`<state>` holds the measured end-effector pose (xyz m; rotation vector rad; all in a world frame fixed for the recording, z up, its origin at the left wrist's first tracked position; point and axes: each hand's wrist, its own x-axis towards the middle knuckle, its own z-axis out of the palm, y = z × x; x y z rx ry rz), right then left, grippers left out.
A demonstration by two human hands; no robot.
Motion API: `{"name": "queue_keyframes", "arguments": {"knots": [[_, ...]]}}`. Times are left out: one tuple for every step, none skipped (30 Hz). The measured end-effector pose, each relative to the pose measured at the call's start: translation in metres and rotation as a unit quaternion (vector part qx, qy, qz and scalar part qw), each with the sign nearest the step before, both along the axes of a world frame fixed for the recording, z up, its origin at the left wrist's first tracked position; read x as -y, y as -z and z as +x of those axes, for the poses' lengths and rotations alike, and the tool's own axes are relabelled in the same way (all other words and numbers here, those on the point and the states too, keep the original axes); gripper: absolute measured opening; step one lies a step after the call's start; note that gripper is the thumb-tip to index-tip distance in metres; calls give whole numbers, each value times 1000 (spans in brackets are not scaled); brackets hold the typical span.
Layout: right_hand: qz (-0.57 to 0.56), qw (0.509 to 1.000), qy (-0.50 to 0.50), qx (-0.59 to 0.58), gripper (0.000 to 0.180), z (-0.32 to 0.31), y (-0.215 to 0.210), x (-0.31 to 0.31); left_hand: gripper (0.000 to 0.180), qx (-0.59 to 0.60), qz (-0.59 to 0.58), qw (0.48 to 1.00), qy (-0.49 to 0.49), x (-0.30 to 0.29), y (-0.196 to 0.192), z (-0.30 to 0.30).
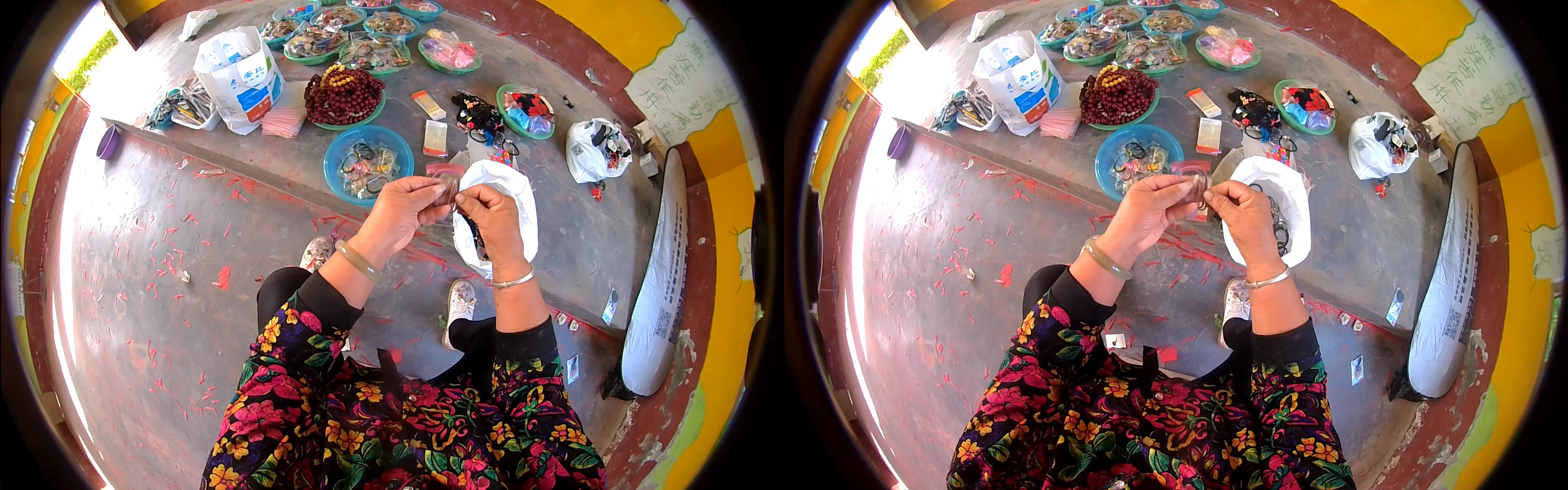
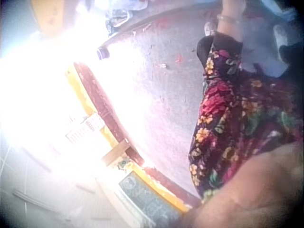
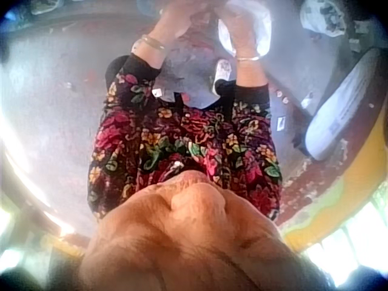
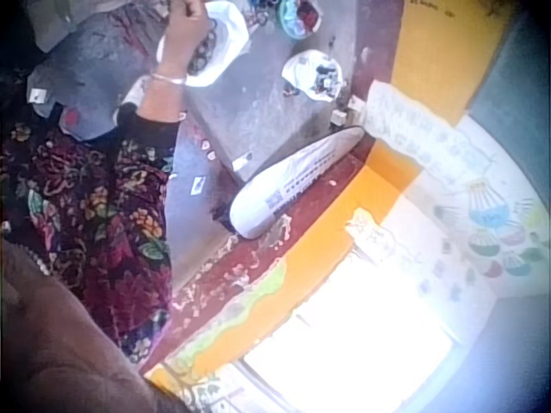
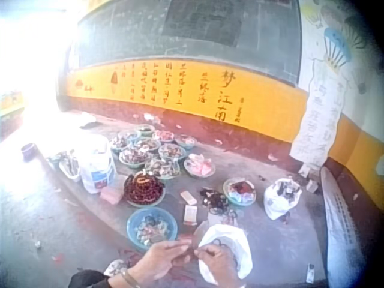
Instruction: The person sits on the floor and wraps small plastic bags around hair ties. They pick up a hair tie, place it in a bag, and fold the bag to secure it, repeating this process for multiple items.
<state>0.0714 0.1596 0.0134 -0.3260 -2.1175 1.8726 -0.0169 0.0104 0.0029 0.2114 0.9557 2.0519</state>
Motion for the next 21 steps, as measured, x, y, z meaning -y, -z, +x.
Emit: {"name": "queue_keyframes", "arguments": {"knots": [[-29,1000,-2,3,13,0,1,-1,20,-1,7,1000,1,0,0,0],[-58,998,-3,5,12,-1,2,-2,21,-2,8,1000,3,0,-1,0],[-87,996,-4,8,12,-1,2,-2,21,-4,8,1000,6,0,-3,1],[-96,995,-11,15,13,-1,1,-3,22,-5,8,1000,8,1,-4,1],[-106,994,-18,22,13,-1,-1,-4,22,-5,8,1000,8,1,-4,1],[-115,993,-25,29,14,0,-2,-4,22,-5,9,1000,7,1,-3,1],[-64,998,6,27,14,-1,0,-4,23,-5,9,1000,8,1,-3,1],[-13,999,36,25,15,-1,2,-4,23,-13,0,1000,9,0,-2,1],[38,997,67,22,16,-1,3,-4,24,-21,-8,1000,10,0,-1,1],[104,991,83,-26,17,-1,-1,-2,24,-28,-17,999,9,0,0,0],[170,978,98,-75,19,-1,-10,2,24,-42,-26,999,7,0,0,1],[234,958,113,-122,21,-1,-15,3,25,-55,-35,998,5,-1,0,2],[244,959,80,-121,24,0,-16,0,25,-69,-43,997,4,-2,-1,3],[264,953,73,-130,25,0,-17,1,25,-74,-43,996,8,-2,-1,4],[283,947,66,-140,25,0,-19,2,26,-79,-44,996,12,-2,-1,4],[302,940,61,-148,26,1,-20,2,26,-83,-43,995,18,-3,-1,5],[301,941,59,-141,27,2,-19,2,27,-87,-49,995,24,-3,-3,6],[301,943,56,-133,27,1,-16,1,28,-92,-54,994,30,-3,-6,7],[299,944,52,-127,28,1,-15,1,29,-96,-60,993,34,-2,-7,7],[303,944,49,-124,28,1,-15,1,30,-103,-61,992,36,-2,-7,7],[307,943,46,-121,28,1,-17,1,31,-110,-62,991,38,-3,-5,7]]}}
